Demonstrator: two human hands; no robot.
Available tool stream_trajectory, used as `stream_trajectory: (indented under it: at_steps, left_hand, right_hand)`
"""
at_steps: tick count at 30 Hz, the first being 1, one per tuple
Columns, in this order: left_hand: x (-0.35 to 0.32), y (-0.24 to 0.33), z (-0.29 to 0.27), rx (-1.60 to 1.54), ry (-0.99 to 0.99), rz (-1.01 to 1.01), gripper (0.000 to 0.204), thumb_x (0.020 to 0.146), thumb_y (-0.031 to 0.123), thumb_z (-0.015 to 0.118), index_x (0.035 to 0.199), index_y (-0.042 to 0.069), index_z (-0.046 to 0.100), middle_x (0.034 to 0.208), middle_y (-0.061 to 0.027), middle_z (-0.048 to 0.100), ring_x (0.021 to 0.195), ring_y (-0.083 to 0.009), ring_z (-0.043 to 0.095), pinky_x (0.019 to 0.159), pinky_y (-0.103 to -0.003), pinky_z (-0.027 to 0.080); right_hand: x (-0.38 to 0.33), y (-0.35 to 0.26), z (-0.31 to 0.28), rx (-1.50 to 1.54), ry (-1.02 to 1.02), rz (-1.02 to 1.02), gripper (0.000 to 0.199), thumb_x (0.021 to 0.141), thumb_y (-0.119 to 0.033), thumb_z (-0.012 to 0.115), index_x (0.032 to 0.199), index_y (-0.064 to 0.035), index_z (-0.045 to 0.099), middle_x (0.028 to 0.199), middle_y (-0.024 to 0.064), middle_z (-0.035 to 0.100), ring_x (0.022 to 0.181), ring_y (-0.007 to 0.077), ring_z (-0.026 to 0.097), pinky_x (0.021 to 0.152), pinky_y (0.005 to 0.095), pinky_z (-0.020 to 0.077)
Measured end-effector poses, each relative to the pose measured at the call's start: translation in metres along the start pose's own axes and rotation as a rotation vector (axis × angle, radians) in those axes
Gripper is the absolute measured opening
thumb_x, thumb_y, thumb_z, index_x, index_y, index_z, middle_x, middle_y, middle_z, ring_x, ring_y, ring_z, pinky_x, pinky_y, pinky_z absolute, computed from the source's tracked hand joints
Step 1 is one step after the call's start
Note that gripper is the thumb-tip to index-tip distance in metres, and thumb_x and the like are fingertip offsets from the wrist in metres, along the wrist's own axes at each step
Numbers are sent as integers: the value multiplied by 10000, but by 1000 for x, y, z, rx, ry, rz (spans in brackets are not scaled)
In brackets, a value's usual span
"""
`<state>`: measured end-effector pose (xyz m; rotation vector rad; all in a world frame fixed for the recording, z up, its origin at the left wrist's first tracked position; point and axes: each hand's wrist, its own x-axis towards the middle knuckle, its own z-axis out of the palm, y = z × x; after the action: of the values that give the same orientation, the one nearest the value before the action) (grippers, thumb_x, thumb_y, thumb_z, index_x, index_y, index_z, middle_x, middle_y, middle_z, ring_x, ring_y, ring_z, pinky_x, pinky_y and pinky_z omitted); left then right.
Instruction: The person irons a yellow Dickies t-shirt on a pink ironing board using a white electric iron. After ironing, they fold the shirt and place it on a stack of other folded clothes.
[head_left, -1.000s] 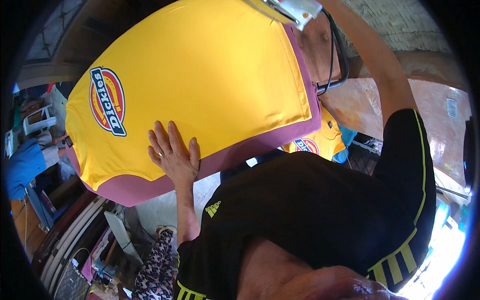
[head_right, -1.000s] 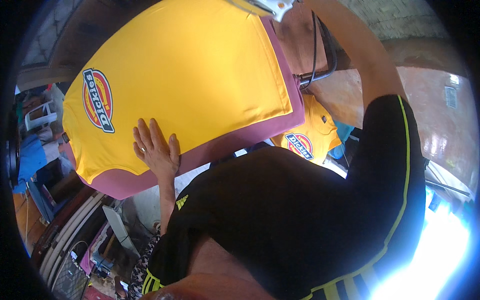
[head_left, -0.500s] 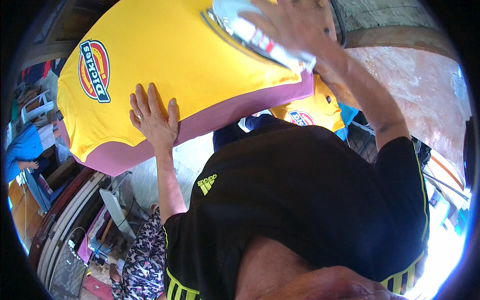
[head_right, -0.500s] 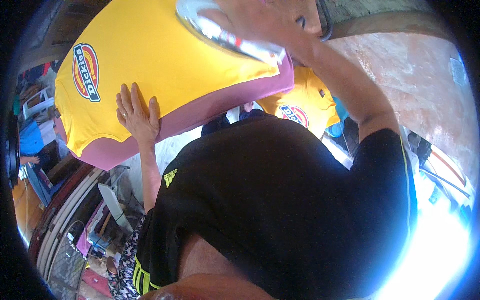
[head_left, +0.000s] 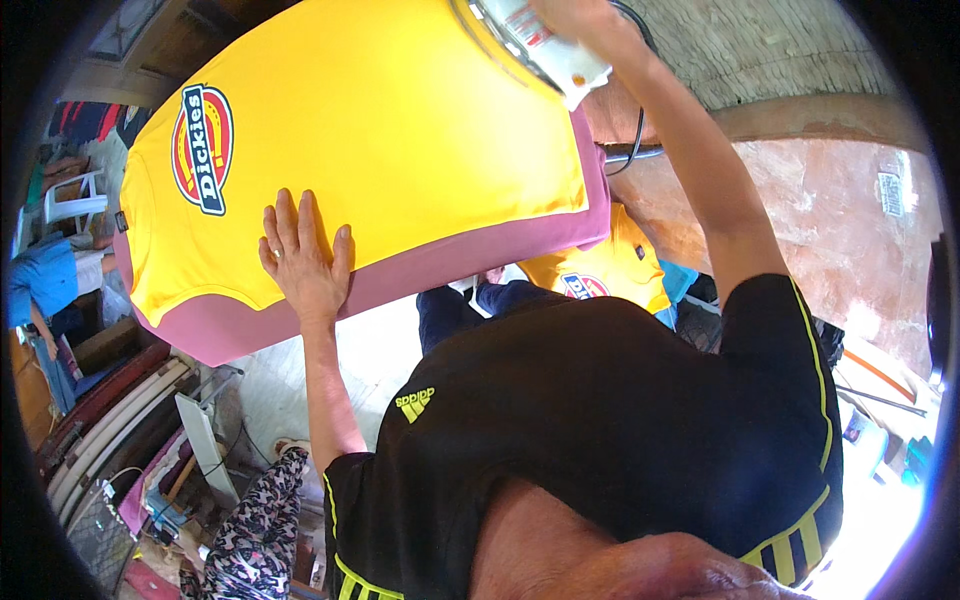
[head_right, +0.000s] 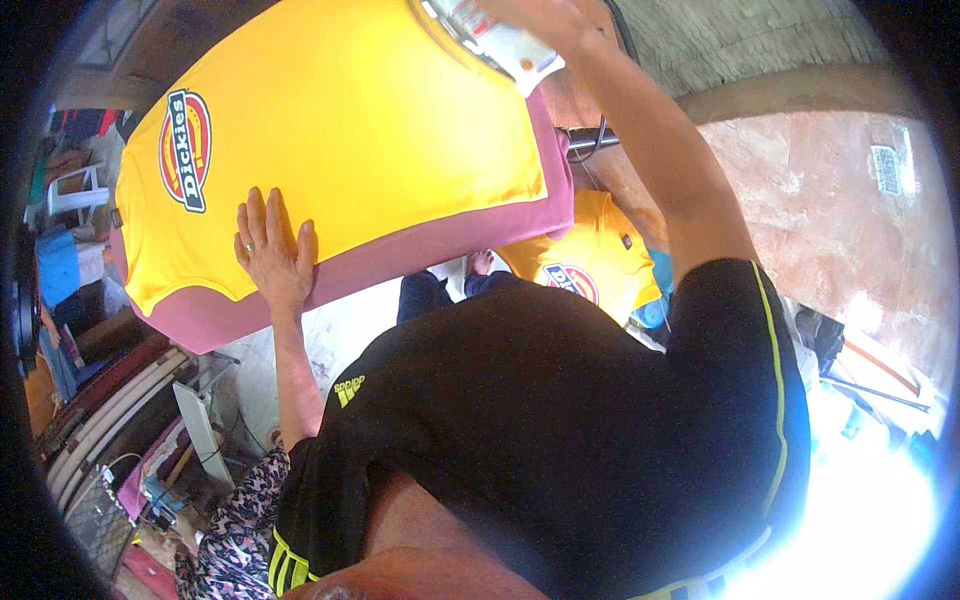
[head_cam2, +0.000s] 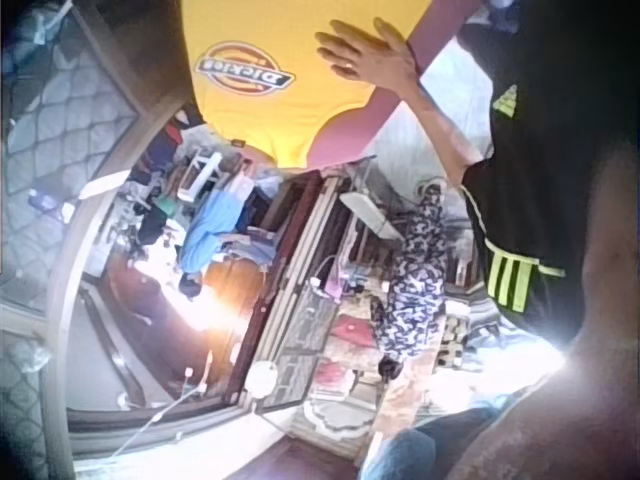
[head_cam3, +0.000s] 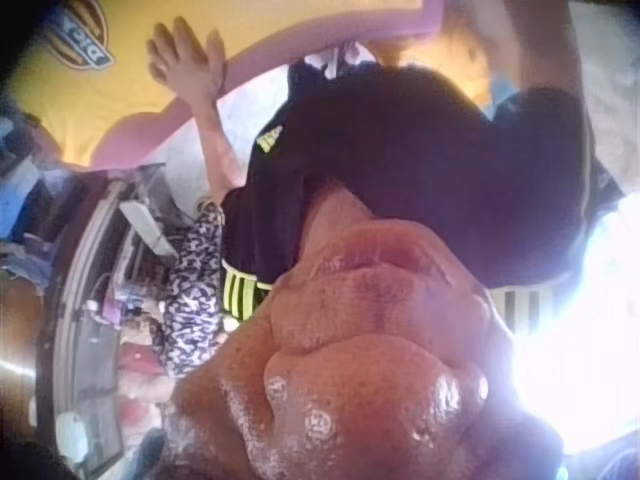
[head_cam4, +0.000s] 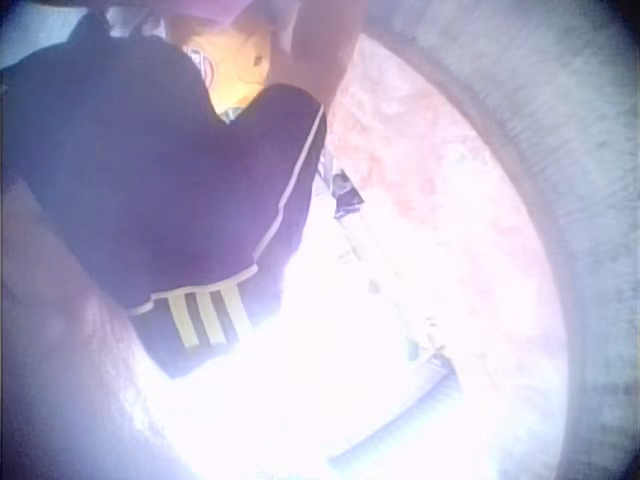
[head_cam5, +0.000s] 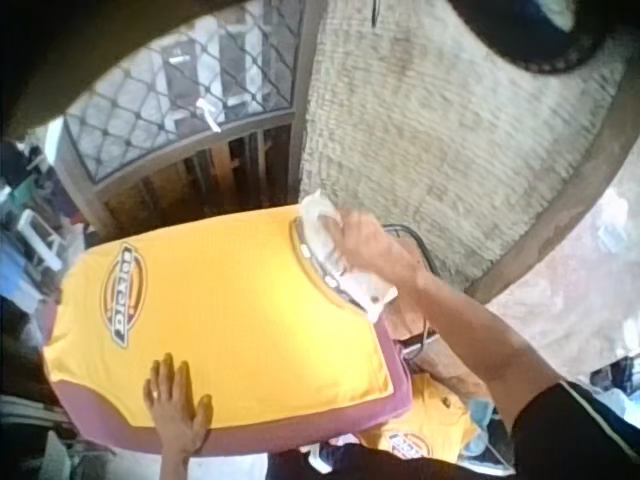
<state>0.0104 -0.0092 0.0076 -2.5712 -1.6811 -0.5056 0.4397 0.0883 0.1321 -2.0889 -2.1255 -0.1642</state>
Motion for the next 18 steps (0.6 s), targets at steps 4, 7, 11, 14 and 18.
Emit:
stream_trajectory:
  at_steps: [4, 7, 11, 14, 18]
  left_hand:
    - [1, -3, 5, -28, 19, 18, 673, 959, 627, 432, 1495, 222, 470, 1632, -81, 312, 1523, -302, 219, 1197, -552, 132]
    - [0, -5, 5, -11, 6, -2, 682, 947, 643, 435, 1491, 232, 477, 1628, -77, 320, 1523, -304, 220, 1199, -547, 129]
    - [-7, -5, -3, -1, 24, -10, 655, 955, 586, 469, 1489, 206, 480, 1620, -86, 336, 1504, -328, 257, 1197, -554, 148]
    - [-1, -5, 0, -23, 16, 8, 664, 941, 598, 484, 1487, 221, 481, 1621, -83, 332, 1516, -313, 231, 1198, -545, 135]
    - [0, -1, -3, -56, 36, -5, 610, 953, 526, 523, 1455, 180, 510, 1596, -95, 371, 1504, -324, 258, 1189, -538, 152]
  right_hand:
    - [86, 83, 65, -555, 352, -218, 415, 993, -263, 541, 1295, 22, 552, 775, 231, 651, 696, 382, 688, 539, 452, 520]
    - [97, 72, 89, -805, 479, -245, 396, 1004, -217, 493, 1314, 26, 538, 741, 199, 628, 706, 365, 690, 539, 442, 527]
    - [19, -3, 59, -418, 218, -331, 377, 1025, -227, 456, 1286, 29, 550, 762, 188, 622, 749, 334, 693, 602, 434, 540]
    - [-48, -28, 44, 47, 104, -349, 438, 1026, -364, 495, 1275, -12, 574, 915, 223, 671, 848, 354, 701, 737, 450, 550]
    - [-126, -89, -14, 391, -276, -202, 488, 1019, -482, 523, 1254, -63, 609, 905, 226, 720, 822, 335, 733, 769, 443, 574]
